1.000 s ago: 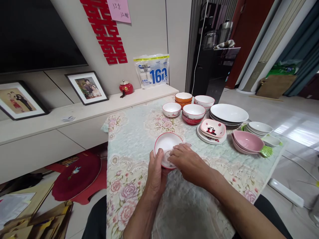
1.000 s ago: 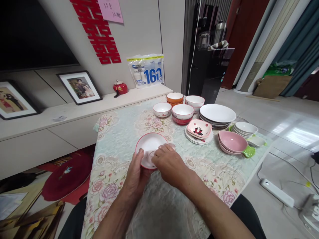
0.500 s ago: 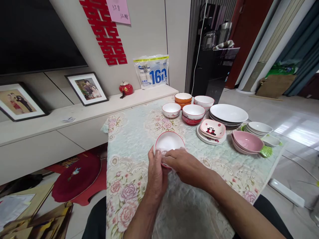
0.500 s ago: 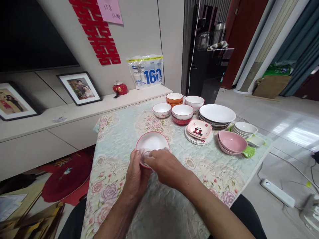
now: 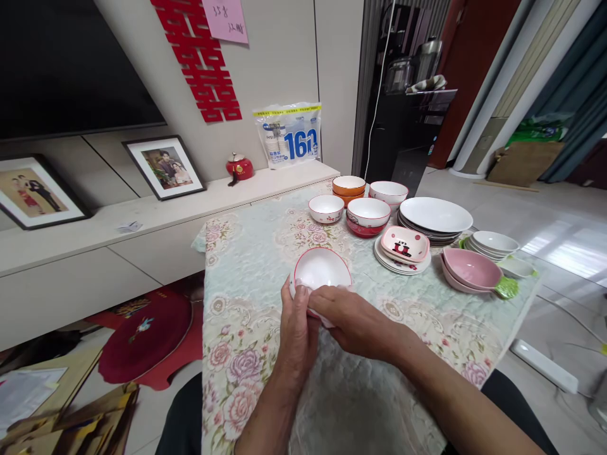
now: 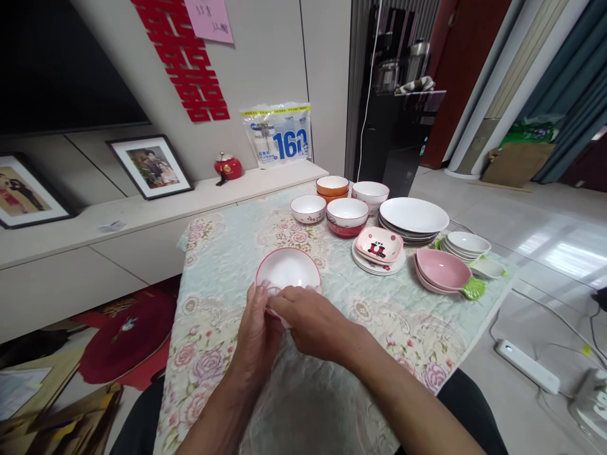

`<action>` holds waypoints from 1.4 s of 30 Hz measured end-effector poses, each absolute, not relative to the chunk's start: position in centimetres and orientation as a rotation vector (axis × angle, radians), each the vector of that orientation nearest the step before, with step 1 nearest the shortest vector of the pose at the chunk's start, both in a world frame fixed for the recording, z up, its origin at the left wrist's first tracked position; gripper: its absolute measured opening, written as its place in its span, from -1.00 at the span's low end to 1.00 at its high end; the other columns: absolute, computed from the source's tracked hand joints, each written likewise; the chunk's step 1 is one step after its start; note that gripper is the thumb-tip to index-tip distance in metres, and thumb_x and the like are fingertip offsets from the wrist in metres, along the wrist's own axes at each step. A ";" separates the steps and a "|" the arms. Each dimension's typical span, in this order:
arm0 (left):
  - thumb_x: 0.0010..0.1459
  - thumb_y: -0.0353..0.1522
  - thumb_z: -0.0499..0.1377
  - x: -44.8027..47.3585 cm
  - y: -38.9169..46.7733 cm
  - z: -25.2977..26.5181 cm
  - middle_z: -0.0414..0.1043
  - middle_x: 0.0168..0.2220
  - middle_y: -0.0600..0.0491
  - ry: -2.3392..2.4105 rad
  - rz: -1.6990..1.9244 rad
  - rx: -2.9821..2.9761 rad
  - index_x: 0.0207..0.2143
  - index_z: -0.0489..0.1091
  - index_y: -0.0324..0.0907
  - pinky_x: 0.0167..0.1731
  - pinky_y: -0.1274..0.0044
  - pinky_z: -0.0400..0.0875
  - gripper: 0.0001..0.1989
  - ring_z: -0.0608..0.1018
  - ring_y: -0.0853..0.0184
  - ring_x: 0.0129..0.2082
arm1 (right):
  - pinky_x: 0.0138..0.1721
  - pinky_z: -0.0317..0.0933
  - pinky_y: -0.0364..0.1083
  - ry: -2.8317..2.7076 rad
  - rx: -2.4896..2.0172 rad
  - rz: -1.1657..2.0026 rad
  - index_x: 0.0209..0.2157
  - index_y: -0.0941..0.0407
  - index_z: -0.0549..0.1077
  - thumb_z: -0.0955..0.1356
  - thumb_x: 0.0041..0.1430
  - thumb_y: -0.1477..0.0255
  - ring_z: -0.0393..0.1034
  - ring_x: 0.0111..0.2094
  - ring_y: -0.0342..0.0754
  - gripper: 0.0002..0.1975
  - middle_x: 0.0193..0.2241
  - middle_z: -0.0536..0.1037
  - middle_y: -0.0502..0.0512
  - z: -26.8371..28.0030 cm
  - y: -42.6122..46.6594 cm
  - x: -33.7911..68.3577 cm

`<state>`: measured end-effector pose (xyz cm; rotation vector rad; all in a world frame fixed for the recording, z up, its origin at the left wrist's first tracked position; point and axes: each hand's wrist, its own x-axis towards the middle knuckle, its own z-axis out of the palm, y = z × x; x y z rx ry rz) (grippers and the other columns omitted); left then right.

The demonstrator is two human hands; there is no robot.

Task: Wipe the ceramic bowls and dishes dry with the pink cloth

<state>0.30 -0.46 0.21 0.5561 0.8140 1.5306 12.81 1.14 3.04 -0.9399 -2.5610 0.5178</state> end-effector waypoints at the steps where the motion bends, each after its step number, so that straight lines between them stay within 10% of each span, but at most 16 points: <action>1: 0.18 -0.17 0.25 0.2 -0.4 0.3 0.52 -0.17 0.05 0.827 1.523 0.541 0.15 0.22 -0.05 -0.13 0.45 0.45 -0.48 0.58 0.31 -0.22 | -0.13 0.17 -0.02 -2.618 -0.967 0.423 -0.11 0.12 0.41 0.26 0.13 0.72 0.34 -0.16 0.01 -0.67 -0.18 0.50 0.13 3.1 1.3 13.2; 6: 0.13 -0.23 0.31 0.3 -0.4 0.5 0.47 -0.08 0.01 0.881 1.507 0.540 0.20 0.11 -0.03 -0.32 0.51 0.46 -0.35 0.58 0.32 -0.26 | -0.08 0.13 0.06 -2.651 -1.090 0.206 -0.12 0.10 0.47 0.23 0.19 0.72 0.32 -0.21 0.03 -0.66 -0.29 0.49 0.12 2.9 1.2 13.6; 18: 0.18 -0.13 0.21 0.6 -0.7 0.8 0.49 -0.13 0.01 0.920 1.515 0.720 0.09 0.25 -0.12 -0.12 0.39 0.45 -0.52 0.57 0.22 -0.15 | -0.09 0.30 -0.09 -2.185 -0.700 1.114 -0.02 0.01 0.53 0.34 0.30 0.48 0.46 -0.14 -0.07 -0.74 -0.15 0.56 0.03 6.0 1.9 16.5; 25: 0.05 -0.19 0.30 0.7 -0.6 -0.4 0.47 0.08 -0.07 0.971 1.331 0.885 0.17 0.26 -0.13 0.04 0.33 0.37 -0.36 0.49 0.07 0.07 | 0.08 0.24 0.08 -1.749 -0.896 0.196 0.07 0.05 0.47 0.30 0.27 0.56 0.35 0.07 0.05 -0.64 0.02 0.48 0.18 6.7 1.1 16.1; 31: 0.03 -0.21 0.29 0.4 -0.6 0.1 0.56 -0.19 0.01 1.138 1.266 1.135 -0.13 0.41 -0.19 -0.18 0.41 0.46 -0.63 0.55 0.13 -0.15 | 0.15 0.04 0.32 -2.432 -0.872 -0.137 0.02 0.05 0.44 0.22 0.22 0.70 0.29 0.09 0.13 -0.57 0.09 0.44 0.22 5.5 1.1 14.6; 42: -0.06 -0.27 0.37 0.2 -0.7 -0.2 0.37 0.15 -0.09 0.943 1.433 1.190 0.15 0.24 -0.10 0.06 0.33 0.39 -0.29 0.46 0.08 0.10 | 0.02 0.24 0.04 -1.801 -1.086 0.468 -0.04 0.03 0.46 0.27 0.15 0.59 0.37 -0.04 0.04 -0.64 -0.12 0.50 0.11 1.7 5.1 16.7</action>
